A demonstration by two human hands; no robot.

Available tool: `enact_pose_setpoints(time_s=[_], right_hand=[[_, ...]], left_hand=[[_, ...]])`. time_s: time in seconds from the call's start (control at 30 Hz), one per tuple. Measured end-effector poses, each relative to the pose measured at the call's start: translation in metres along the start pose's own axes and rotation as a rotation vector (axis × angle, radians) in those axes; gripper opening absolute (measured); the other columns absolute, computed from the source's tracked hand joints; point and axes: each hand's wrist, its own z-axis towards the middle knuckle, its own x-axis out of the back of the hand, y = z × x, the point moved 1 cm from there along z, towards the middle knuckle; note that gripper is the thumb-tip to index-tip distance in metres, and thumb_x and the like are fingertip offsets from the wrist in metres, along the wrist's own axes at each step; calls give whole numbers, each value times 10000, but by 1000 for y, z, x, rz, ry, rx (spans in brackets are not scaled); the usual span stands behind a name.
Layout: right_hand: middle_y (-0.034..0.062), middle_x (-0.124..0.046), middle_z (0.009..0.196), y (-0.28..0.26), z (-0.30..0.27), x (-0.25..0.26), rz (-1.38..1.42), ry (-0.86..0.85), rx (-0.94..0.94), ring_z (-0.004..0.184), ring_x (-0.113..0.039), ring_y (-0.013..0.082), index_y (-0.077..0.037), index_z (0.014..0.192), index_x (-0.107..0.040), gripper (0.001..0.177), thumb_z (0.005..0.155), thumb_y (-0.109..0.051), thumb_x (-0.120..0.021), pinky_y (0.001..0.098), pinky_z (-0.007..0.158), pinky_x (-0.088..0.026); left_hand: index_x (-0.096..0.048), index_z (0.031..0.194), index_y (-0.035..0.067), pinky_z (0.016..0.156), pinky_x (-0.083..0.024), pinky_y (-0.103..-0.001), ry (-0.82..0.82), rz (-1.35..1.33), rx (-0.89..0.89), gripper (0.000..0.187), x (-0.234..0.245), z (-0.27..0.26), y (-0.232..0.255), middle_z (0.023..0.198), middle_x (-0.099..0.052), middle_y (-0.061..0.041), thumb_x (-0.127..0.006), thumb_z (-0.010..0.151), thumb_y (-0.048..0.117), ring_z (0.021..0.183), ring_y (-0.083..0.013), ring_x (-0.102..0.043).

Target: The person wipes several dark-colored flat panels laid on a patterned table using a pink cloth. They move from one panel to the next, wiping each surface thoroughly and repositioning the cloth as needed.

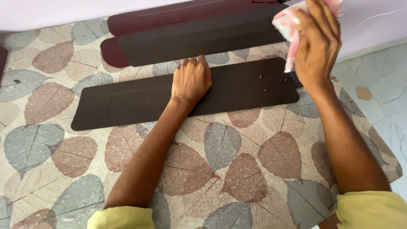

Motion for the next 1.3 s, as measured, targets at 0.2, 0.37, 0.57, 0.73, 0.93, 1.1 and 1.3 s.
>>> enact_pose_setpoints(time_s=[0.2, 0.37, 0.57, 0.73, 0.93, 1.1, 1.3], right_hand=[[139, -749, 809, -8, -7, -13, 311, -724, -355, 594, -687, 242, -153, 1300, -776, 367, 1009, 21, -634, 366, 583, -555], [154, -761, 1033, 1, 0, -4, 473, -190, -344, 821, -726, 165, 39, 1240, -706, 333, 947, 184, -645, 247, 675, -577], [92, -727, 887, 24, -1, -6, 638, 7, -526, 750, -672, 78, 41, 1129, -617, 275, 903, 191, -662, 199, 642, -478], [112, -556, 765, 72, -1, -34, 545, 120, -500, 653, -495, 134, 15, 891, -498, 243, 982, 159, -670, 270, 596, -308], [177, -685, 1080, 21, -5, 11, 322, -105, -180, 919, -658, 235, 70, 1108, -623, 181, 951, 46, -708, 342, 797, -549], [114, -758, 1090, -29, -36, 47, 439, -762, -119, 908, -729, 231, -106, 1169, -739, 250, 930, -179, -748, 368, 762, -610], [155, -656, 1424, -3, -27, 0, 405, -619, -68, 1280, -627, 309, -74, 1356, -658, 322, 1106, -265, -589, 470, 1091, -504]], left_hand=[[-638, 811, 1, 537, -603, -423, -2, 5, -5, 196, 0, -1, -1, 761, -703, -213, -585, 951, 129, 765, -338, -731], [-640, 813, -2, 509, -601, -408, 5, 12, -5, 194, 1, 2, 0, 749, -703, -211, -588, 941, 134, 756, -337, -733], [-642, 824, -4, 492, -596, -393, -54, 15, 17, 221, -1, 2, 0, 738, -700, -201, -583, 980, 139, 740, -322, -728], [-642, 810, 6, 505, -598, -396, -14, 26, 1, 209, 1, 1, 0, 742, -700, -199, -597, 958, 146, 746, -313, -729], [-639, 808, 0, 491, -596, -400, -4, 7, 4, 207, 1, 1, 2, 738, -697, -195, -605, 946, 150, 735, -313, -726], [-638, 798, 5, 538, -603, -407, 11, -3, -7, 200, -2, 1, 0, 732, -694, -188, -602, 943, 139, 729, -304, -725], [-641, 812, -1, 503, -596, -393, -25, 1, -2, 193, -4, 3, -1, 731, -693, -191, -595, 949, 126, 720, -303, -720]])
